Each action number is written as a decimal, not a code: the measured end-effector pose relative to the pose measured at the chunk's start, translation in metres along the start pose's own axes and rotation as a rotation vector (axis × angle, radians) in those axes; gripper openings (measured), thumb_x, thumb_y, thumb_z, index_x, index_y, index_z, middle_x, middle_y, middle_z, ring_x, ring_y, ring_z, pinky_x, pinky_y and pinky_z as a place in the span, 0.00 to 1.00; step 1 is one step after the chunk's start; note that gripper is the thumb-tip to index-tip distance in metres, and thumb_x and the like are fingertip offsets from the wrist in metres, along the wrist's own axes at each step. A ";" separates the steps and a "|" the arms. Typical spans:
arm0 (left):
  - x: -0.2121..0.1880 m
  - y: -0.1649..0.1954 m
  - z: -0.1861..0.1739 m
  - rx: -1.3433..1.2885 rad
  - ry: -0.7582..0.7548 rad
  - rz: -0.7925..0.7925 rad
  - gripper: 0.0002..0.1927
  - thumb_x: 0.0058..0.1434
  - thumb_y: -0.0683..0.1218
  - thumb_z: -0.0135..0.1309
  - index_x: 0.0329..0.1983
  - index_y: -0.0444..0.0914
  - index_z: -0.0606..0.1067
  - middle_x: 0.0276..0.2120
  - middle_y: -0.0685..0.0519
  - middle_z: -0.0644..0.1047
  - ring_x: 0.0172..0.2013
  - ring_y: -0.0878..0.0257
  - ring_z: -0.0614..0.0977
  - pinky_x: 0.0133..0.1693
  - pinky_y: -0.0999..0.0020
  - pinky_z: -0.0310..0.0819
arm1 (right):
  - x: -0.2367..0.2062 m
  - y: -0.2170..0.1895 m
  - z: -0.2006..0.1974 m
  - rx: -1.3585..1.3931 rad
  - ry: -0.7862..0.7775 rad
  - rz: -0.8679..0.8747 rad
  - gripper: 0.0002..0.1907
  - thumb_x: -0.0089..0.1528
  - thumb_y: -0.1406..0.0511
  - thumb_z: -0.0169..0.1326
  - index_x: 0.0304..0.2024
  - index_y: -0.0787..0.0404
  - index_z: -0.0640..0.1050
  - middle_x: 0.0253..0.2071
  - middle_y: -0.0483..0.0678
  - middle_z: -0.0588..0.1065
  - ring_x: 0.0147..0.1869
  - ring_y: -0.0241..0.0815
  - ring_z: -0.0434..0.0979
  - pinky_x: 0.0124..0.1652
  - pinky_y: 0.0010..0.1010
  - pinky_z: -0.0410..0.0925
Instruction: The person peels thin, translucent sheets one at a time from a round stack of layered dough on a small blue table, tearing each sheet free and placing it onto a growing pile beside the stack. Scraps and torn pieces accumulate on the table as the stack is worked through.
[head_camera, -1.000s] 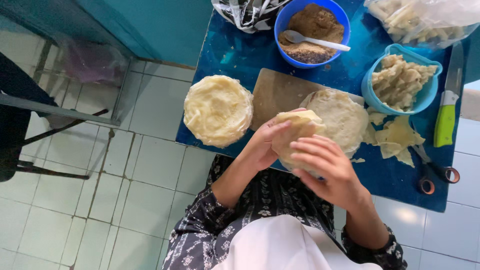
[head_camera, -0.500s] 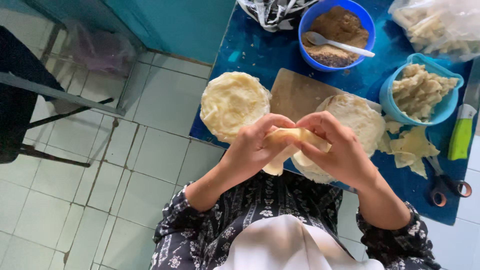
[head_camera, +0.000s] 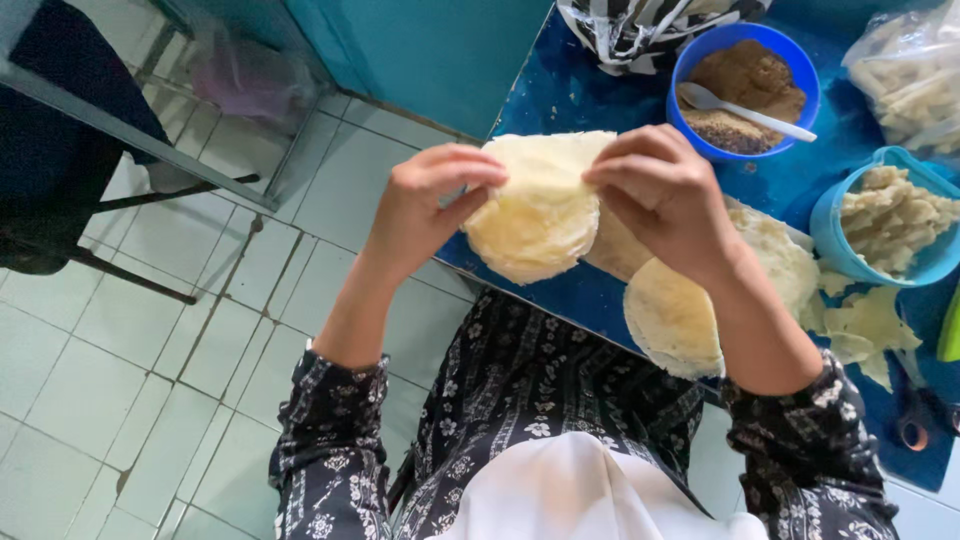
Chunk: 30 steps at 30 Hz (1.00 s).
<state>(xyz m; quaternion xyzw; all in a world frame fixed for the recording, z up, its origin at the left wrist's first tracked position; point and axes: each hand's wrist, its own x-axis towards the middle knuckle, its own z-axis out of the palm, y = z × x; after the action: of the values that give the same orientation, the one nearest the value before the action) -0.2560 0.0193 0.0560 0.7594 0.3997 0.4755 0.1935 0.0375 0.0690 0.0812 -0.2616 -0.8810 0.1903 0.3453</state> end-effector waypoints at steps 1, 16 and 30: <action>-0.005 -0.003 0.002 0.028 -0.058 0.014 0.09 0.62 0.38 0.63 0.45 0.41 0.81 0.45 0.53 0.82 0.48 0.58 0.84 0.51 0.62 0.79 | -0.002 -0.001 0.006 -0.075 -0.036 -0.034 0.11 0.59 0.73 0.64 0.44 0.58 0.82 0.46 0.48 0.77 0.51 0.50 0.75 0.52 0.40 0.69; -0.048 -0.001 0.009 0.266 -0.121 0.044 0.18 0.54 0.33 0.57 0.46 0.44 0.81 0.49 0.56 0.81 0.59 0.53 0.79 0.66 0.46 0.62 | -0.045 -0.017 0.022 -0.162 -0.133 -0.033 0.11 0.56 0.69 0.64 0.42 0.59 0.81 0.47 0.48 0.76 0.55 0.53 0.76 0.54 0.46 0.68; -0.065 0.059 0.166 -0.380 -0.004 -0.489 0.10 0.69 0.43 0.57 0.51 0.35 0.79 0.42 0.50 0.83 0.40 0.64 0.86 0.42 0.71 0.81 | -0.142 -0.028 0.032 -0.526 0.038 0.434 0.07 0.59 0.66 0.62 0.35 0.61 0.77 0.36 0.51 0.74 0.44 0.55 0.76 0.44 0.46 0.68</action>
<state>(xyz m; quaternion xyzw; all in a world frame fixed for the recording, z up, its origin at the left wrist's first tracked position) -0.1006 -0.0535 -0.0200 0.5919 0.4741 0.4797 0.4413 0.0941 -0.0425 0.0011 -0.5266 -0.8171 0.0208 0.2336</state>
